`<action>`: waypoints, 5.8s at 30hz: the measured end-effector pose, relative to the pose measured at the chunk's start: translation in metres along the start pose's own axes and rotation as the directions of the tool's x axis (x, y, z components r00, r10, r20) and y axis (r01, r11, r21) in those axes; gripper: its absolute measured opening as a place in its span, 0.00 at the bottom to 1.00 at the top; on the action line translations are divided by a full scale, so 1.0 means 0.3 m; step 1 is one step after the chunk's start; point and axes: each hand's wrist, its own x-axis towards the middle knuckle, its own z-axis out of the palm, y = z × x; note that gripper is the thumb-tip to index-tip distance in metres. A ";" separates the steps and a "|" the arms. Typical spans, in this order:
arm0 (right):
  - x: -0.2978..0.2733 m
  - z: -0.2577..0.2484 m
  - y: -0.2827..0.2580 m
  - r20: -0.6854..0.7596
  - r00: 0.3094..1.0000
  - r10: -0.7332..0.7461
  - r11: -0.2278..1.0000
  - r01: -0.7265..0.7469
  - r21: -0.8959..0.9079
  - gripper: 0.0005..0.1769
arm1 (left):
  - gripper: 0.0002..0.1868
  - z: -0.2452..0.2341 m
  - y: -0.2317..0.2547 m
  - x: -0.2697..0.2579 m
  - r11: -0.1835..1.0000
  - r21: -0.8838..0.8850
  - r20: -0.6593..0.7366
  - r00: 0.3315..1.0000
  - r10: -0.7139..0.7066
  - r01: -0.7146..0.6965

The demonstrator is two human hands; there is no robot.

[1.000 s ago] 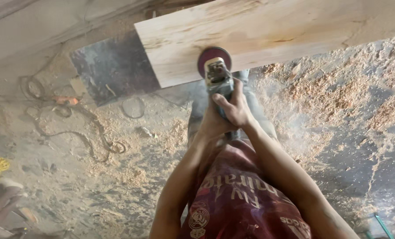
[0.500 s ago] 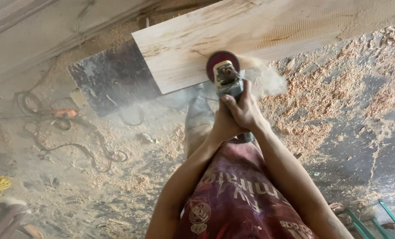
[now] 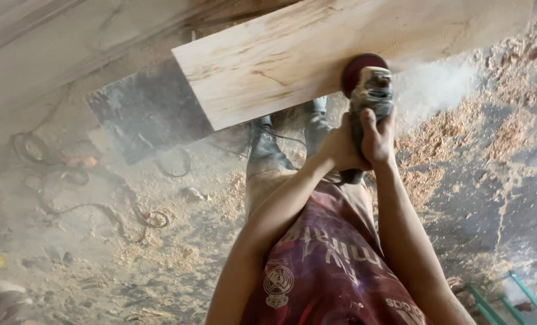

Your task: The person sands the surface and edges of wooden boards using a handheld power sander.

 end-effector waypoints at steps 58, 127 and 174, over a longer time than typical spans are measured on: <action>-0.055 0.597 -0.256 0.521 0.853 0.006 0.953 0.154 -0.262 0.48 | 0.47 -0.267 -0.276 -0.367 0.895 -0.287 -0.454 0.871 0.187 -0.342; 0.196 -0.553 -0.060 -0.021 0.998 0.067 0.982 -0.069 -0.175 0.45 | 0.59 0.437 0.274 0.344 0.966 -0.124 -0.053 0.974 0.222 -0.227; 0.127 0.159 -0.226 0.435 0.893 0.112 0.946 0.038 -0.322 0.47 | 0.45 -0.015 -0.042 -0.071 0.911 -0.256 -0.368 0.904 0.217 -0.323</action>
